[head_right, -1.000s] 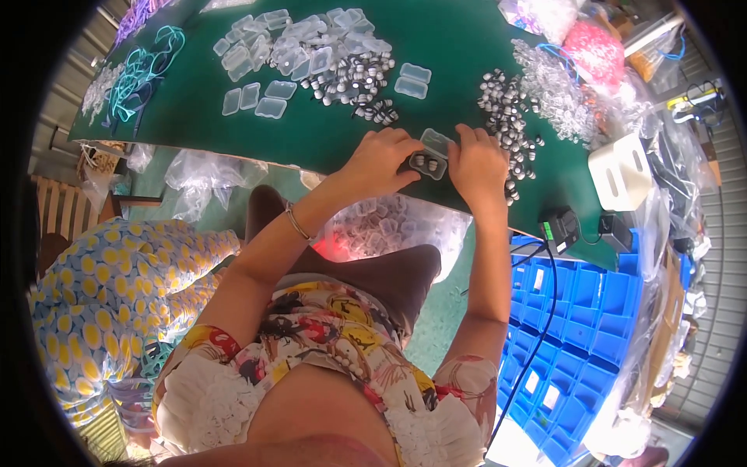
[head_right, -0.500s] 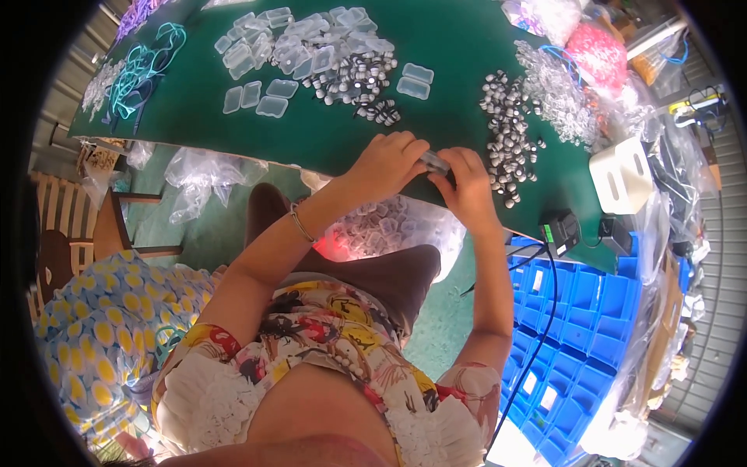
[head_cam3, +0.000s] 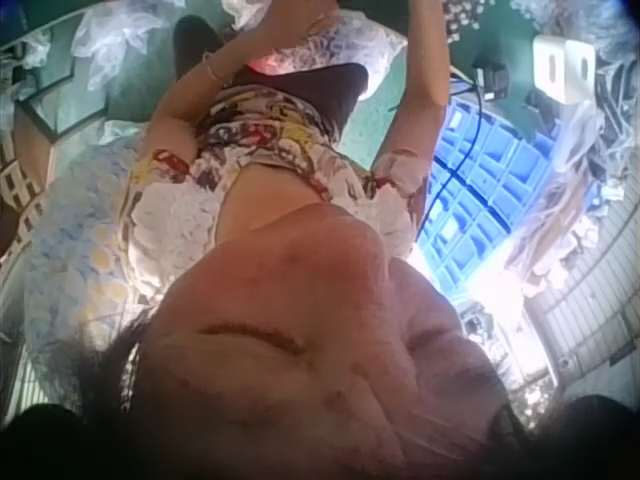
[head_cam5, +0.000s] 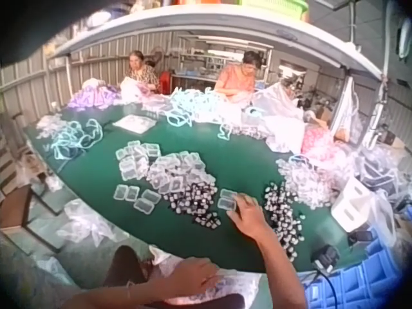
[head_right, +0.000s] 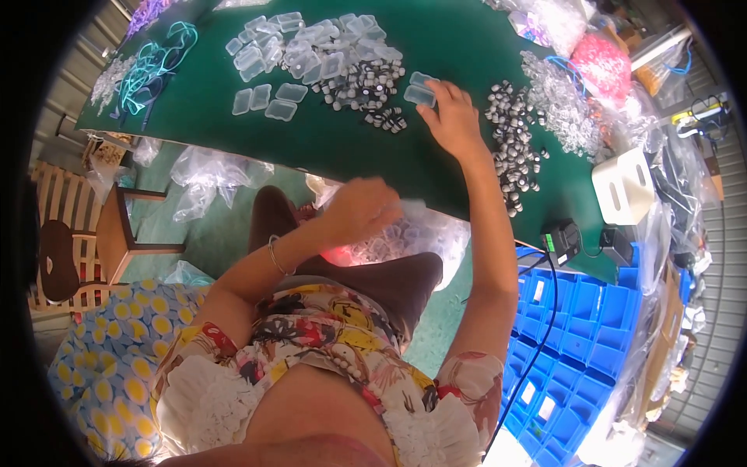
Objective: Manually placing small metallic components into clear plastic containers at a workbench.
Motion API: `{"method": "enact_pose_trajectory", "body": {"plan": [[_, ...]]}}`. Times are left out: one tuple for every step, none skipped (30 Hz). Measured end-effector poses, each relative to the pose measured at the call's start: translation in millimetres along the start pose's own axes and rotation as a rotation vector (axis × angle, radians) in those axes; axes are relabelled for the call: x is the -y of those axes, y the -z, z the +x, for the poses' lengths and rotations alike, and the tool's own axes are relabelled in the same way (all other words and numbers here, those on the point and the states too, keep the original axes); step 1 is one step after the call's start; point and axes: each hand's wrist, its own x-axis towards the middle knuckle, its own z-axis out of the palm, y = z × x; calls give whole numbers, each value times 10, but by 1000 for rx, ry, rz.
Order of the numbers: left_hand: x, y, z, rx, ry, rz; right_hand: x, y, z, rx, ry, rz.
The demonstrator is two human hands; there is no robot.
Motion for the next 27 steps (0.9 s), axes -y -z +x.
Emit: {"method": "enact_pose_trajectory", "body": {"plan": [[-11,-71,-85,-1,-6,3,-69,-94,119,-8,-55,-183],[7,-164,-187,102,14,25,-143,-170,227,-14,-53,-183],[16,-232,-262,205,36,47,-207,-230,322,69,-143,-221],[11,-265,-328,201,40,55,-192,-259,387,157,-226,-256],[8,-294,-383,316,133,91,-193,-256,417,156,-219,-253],[-24,-276,-378,433,228,123,-167,-217,434,174,-255,-220],[-30,-254,-348,431,230,123,-157,-186,433,192,-293,-187],[-20,-229,-295,272,176,89,-231,-184,392,193,-293,-188],[-40,-155,-186,116,119,53,-350,-181,311,81,-218,-100],[-68,-5,20,21,129,40,-428,-174,238,-31,-146,-13],[-32,151,194,-80,150,38,-208,-66,191,-27,-199,158],[101,181,335,-146,148,105,-99,-19,71,-26,-200,155],[234,195,480,-214,145,174,-20,24,-32,-113,-171,219],[326,184,567,-217,145,175,56,56,-142,-198,-139,287],[428,141,629,-221,177,237,107,66,-274,-199,-138,285],[509,106,677,-225,208,299,150,69,-413,-261,48,126],[578,72,711,-226,206,298,204,81,-534,-320,233,-34],[628,9,728,-201,211,335,285,118,-668,-320,227,-40],[651,-16,757,-178,215,375,388,158,-764,-248,279,-88],[674,-25,773,-175,211,371,474,192,-815,-176,330,-137],[667,-16,782,-155,240,394,551,241,-844,-177,321,-142],[657,-1,780,-135,270,417,630,295,-858,-118,314,-94],[636,25,758,-131,259,410,661,325,-877,-59,307,-46],[615,40,751,-128,251,405,628,355,-886,-63,301,-52],[595,52,740,-118,231,390,557,395,-882,-120,265,-70],[581,66,737,-109,211,375,464,435,-869,-177,230,-86],[564,94,742,-108,208,375,267,438,-847,-257,171,-173]]}}
